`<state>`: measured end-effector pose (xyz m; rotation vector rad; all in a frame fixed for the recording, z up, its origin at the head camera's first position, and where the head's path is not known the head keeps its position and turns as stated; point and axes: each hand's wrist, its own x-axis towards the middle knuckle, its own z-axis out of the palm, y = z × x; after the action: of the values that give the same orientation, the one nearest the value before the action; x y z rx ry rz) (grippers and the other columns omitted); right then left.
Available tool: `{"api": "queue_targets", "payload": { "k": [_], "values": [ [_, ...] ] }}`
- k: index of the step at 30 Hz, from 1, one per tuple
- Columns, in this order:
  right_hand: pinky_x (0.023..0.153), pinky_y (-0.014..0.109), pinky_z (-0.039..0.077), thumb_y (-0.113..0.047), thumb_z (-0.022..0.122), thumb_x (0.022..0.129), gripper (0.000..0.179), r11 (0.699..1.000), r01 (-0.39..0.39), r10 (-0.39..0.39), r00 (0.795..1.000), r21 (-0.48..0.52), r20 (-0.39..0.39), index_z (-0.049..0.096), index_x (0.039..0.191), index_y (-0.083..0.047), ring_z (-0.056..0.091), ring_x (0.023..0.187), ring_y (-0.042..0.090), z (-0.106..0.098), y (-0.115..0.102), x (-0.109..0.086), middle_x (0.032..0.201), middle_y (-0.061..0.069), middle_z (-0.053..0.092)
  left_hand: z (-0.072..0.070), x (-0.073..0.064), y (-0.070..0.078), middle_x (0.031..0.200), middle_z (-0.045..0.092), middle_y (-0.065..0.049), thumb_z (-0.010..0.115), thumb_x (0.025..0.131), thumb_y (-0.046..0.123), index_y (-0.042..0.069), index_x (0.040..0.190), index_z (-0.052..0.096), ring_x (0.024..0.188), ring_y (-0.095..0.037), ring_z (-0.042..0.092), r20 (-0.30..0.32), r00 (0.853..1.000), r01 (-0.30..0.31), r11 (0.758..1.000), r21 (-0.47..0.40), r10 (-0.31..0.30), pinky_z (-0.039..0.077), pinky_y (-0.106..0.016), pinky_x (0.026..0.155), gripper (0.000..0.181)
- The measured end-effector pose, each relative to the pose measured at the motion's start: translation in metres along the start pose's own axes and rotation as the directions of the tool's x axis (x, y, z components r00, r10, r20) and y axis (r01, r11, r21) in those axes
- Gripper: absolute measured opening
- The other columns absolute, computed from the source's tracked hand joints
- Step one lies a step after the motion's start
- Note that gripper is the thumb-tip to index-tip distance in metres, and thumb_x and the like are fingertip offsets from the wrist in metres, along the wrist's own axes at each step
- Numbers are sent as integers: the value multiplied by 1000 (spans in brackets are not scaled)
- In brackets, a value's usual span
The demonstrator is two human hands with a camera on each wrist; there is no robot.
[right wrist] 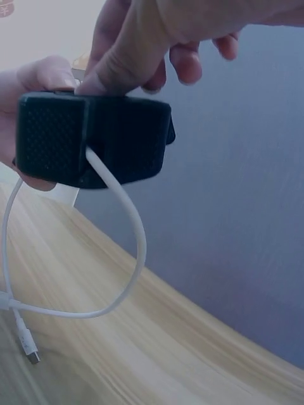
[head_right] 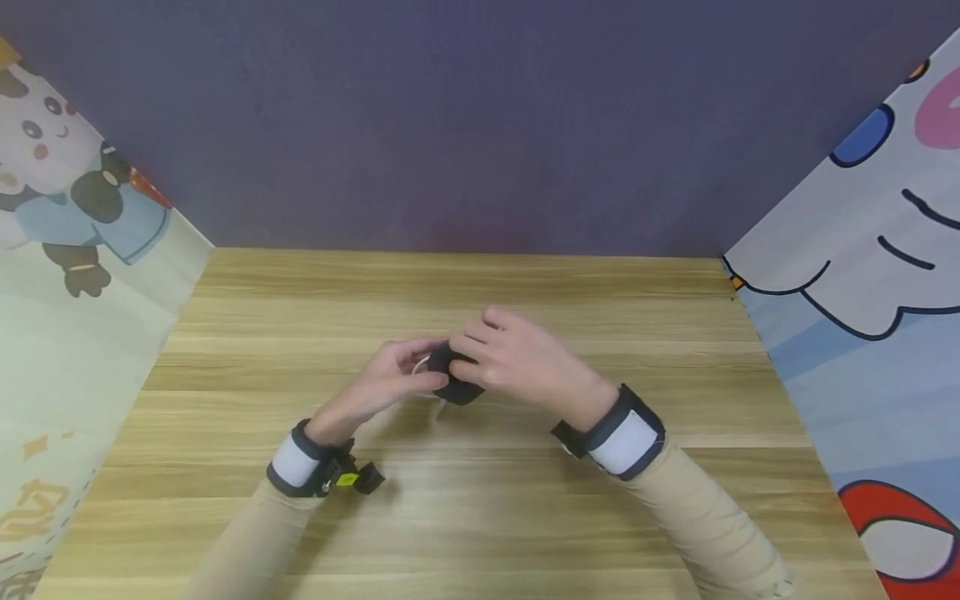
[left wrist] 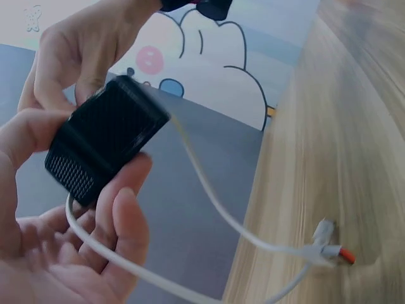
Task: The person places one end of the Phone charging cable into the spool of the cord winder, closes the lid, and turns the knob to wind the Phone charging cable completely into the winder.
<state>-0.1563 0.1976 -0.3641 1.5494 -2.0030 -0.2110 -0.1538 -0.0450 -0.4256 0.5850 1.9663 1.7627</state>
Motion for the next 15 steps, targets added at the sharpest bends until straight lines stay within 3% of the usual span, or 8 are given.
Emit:
{"api": "queue_targets", "payload": {
  "k": [6,15],
  "values": [
    [80,34,47,-8,78,87,18,1000,19,-19,999,7,-36,70,103,-14,57,89,21,3,-2,-2,97,2,61,-4,-2,2,140,63,-17,69,96,11,3,150,51,115,-21,67,77,997,4,998,-56,1,57,-26,88,58],
    [78,34,47,-10,79,86,19,995,-78,82,995,66,-51,70,102,-15,57,88,20,4,-5,-6,97,2,63,-4,-3,3,141,62,-16,69,98,13,4,152,48,113,-18,68,63,998,29,997,-70,-24,56,-25,88,59]
  ]
}}
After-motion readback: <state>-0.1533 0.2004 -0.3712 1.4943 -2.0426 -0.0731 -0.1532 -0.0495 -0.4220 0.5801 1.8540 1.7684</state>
